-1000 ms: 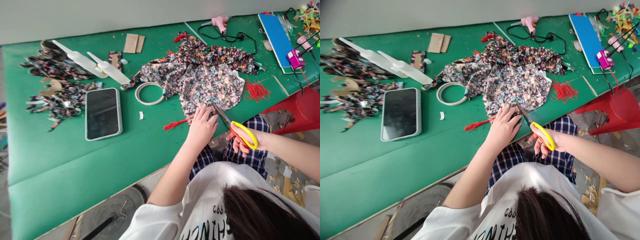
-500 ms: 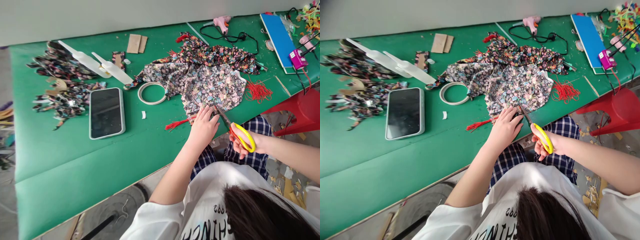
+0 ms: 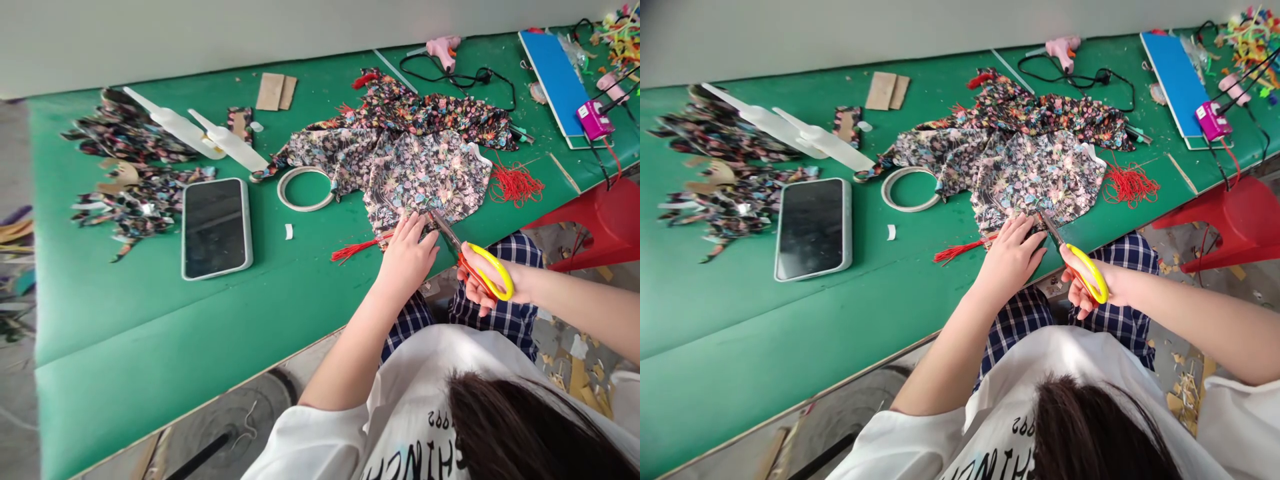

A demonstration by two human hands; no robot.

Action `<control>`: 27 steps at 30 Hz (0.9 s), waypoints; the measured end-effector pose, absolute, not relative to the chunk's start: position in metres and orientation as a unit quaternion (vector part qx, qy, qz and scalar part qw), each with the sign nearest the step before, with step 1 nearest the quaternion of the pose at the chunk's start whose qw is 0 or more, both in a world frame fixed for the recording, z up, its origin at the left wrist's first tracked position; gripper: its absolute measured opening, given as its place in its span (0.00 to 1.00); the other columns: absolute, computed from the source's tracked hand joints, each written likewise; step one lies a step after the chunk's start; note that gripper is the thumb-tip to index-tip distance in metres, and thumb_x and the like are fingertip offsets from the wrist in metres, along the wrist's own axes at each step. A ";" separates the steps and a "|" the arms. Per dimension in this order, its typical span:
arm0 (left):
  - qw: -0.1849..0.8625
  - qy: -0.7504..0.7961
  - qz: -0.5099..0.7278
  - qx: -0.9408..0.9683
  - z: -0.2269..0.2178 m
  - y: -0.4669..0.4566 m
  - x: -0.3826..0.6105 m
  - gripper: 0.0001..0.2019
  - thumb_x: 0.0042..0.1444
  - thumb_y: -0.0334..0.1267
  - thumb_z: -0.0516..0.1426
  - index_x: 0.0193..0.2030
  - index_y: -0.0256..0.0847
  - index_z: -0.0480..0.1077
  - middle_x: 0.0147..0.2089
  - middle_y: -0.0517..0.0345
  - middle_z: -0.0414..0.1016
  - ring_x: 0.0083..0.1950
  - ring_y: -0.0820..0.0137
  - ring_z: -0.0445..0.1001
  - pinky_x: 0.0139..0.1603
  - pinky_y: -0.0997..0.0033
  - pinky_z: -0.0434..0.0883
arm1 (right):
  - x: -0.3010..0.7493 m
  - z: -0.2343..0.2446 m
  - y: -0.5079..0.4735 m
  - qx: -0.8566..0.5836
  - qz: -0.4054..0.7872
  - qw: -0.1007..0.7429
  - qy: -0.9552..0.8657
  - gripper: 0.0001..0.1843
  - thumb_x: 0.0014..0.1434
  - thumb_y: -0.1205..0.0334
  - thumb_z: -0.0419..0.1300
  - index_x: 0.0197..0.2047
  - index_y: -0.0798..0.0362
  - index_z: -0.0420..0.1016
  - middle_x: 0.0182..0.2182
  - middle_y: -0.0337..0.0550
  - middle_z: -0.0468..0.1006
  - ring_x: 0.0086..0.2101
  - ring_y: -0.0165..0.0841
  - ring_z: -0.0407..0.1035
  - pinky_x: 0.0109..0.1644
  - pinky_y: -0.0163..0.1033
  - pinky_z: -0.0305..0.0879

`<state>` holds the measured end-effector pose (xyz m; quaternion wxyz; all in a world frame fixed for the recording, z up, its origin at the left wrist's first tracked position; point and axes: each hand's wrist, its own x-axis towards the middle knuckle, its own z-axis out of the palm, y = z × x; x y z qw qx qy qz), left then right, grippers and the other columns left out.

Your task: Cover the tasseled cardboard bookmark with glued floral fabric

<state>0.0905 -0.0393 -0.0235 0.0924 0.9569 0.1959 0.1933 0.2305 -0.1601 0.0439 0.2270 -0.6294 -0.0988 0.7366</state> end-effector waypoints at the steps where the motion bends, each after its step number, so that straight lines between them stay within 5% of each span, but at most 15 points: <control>1: 0.094 0.196 0.192 0.957 -0.024 -0.039 0.090 0.12 0.61 0.36 0.55 0.49 0.35 0.73 0.59 0.37 0.70 0.64 0.51 0.66 0.63 0.47 0.66 | 0.231 0.045 -0.160 -0.629 0.737 0.228 -0.098 0.35 0.54 0.25 0.40 0.33 0.51 0.61 0.13 0.33 0.67 0.11 0.22 0.59 0.22 0.33 0.71; 12: 0.124 0.199 0.189 0.954 -0.024 -0.040 0.091 0.13 0.61 0.36 0.54 0.50 0.35 0.72 0.60 0.36 0.69 0.65 0.51 0.64 0.64 0.45 0.65 | 0.225 0.052 -0.152 -0.666 0.709 0.217 -0.078 0.33 0.56 0.27 0.38 0.31 0.51 0.59 0.11 0.33 0.66 0.10 0.22 0.59 0.24 0.33 0.72; 20: 0.105 0.202 0.186 0.956 -0.023 -0.042 0.092 0.13 0.61 0.36 0.55 0.50 0.35 0.72 0.59 0.36 0.69 0.63 0.53 0.66 0.64 0.48 0.65 | 0.233 0.049 -0.151 -0.679 0.699 0.186 -0.126 0.34 0.56 0.27 0.39 0.28 0.52 0.59 0.07 0.31 0.61 0.08 0.20 0.48 0.18 0.29 0.66; 27: 0.071 0.213 0.187 0.957 -0.019 -0.045 0.094 0.12 0.60 0.39 0.56 0.48 0.36 0.72 0.58 0.39 0.70 0.61 0.53 0.68 0.65 0.48 0.64 | 0.262 0.042 -0.164 -0.653 0.726 0.171 -0.132 0.37 0.51 0.23 0.41 0.33 0.51 0.64 0.13 0.32 0.66 0.11 0.21 0.54 0.32 0.39 0.74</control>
